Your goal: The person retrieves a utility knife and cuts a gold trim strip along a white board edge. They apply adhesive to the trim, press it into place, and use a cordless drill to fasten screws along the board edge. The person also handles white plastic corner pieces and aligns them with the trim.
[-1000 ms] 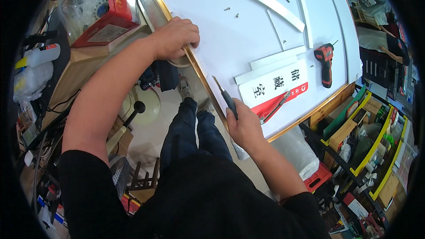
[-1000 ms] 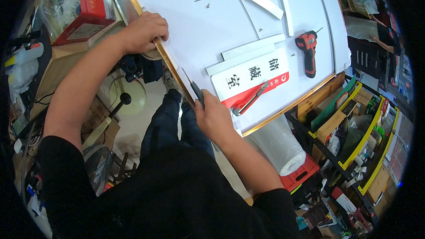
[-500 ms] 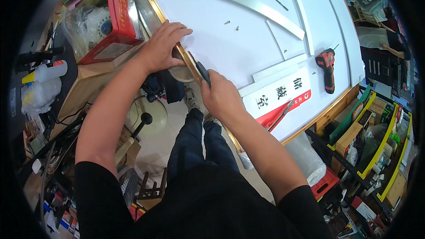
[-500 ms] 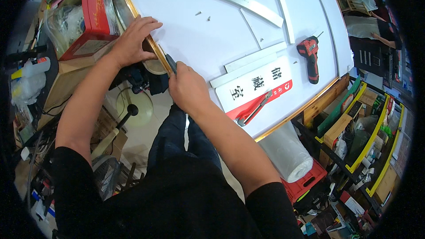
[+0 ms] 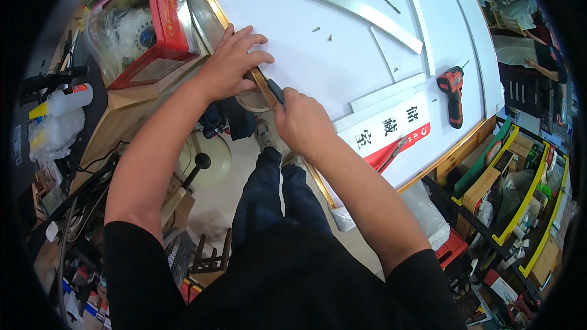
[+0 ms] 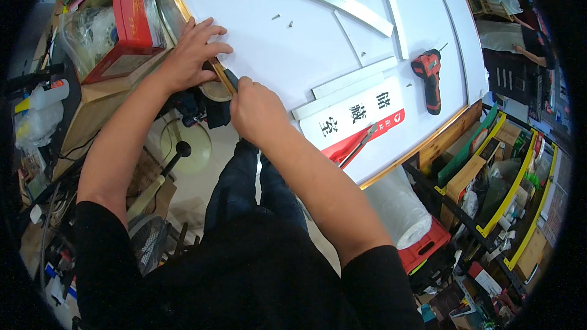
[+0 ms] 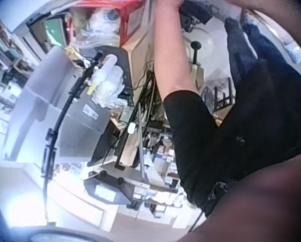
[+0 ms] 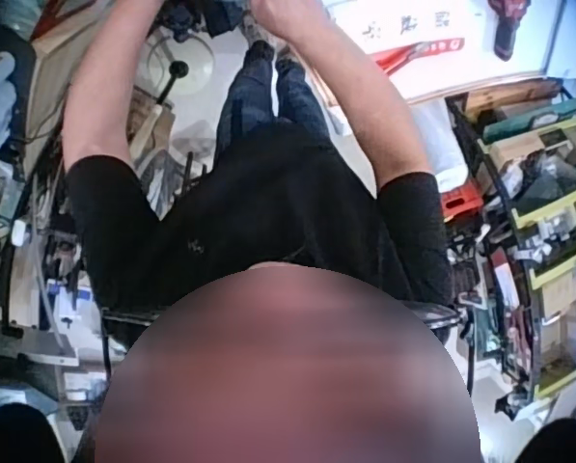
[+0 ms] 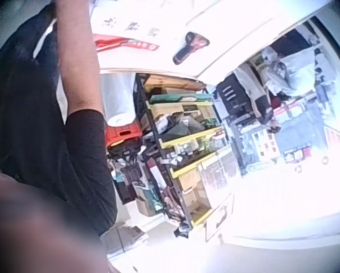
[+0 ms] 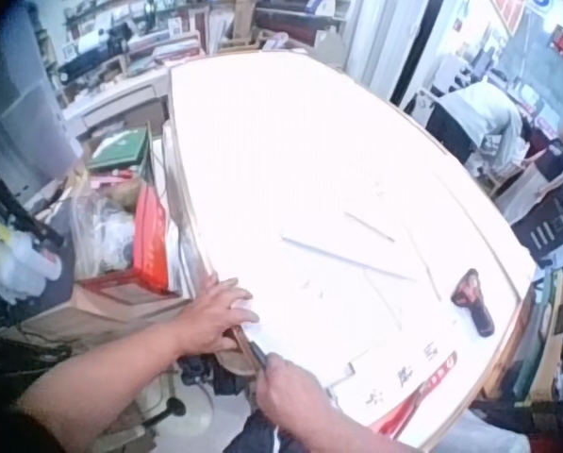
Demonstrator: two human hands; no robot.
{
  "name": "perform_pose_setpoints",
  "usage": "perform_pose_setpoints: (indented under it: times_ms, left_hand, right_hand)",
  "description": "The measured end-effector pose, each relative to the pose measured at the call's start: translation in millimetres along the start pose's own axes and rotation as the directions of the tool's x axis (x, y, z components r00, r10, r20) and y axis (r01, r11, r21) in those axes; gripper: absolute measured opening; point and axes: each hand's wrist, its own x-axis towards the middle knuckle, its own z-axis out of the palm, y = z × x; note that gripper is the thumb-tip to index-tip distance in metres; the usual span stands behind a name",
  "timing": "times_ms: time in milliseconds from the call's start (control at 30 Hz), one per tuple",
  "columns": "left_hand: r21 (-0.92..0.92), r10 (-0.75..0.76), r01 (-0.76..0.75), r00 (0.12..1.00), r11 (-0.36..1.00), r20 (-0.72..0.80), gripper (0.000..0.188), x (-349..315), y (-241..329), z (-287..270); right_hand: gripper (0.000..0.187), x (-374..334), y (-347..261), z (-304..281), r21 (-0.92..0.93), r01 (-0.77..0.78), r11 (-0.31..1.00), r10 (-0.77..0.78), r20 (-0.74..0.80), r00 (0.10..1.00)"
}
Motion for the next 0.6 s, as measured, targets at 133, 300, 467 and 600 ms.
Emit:
perform_pose_setpoints:
  times_ms: [133, 300, 467, 600]
  left_hand:
    - [0.029, -0.010, 0.008, 0.998, 1.000, 0.066, 0.047, 4.8, 1.6, -3.9]
    - [0.022, -0.019, 0.017, 0.995, 1.000, 0.095, 0.049, 8.9, -0.8, -3.8]
    - [0.032, -0.031, 0.028, 0.995, 0.999, 0.090, 0.046, 10.5, 0.0, -4.6]
    - [0.043, -0.047, 0.043, 0.993, 0.998, 0.108, 0.036, 12.3, 2.4, -6.6]
  right_hand:
    - [0.021, -0.3, -2.7, -2.9, -0.008, -0.025, 1.000, 0.026, 0.027, 0.999]
    - [0.024, -3.6, -2.7, -4.2, 0.029, -0.072, 0.997, 0.071, 0.042, 0.997]
    - [0.021, -20.5, 3.7, -6.3, -0.001, -0.033, 0.999, 0.033, 0.068, 0.997]
    - [0.021, -41.3, 11.5, -7.0, 0.024, -0.052, 0.998, 0.050, 0.083, 0.995]
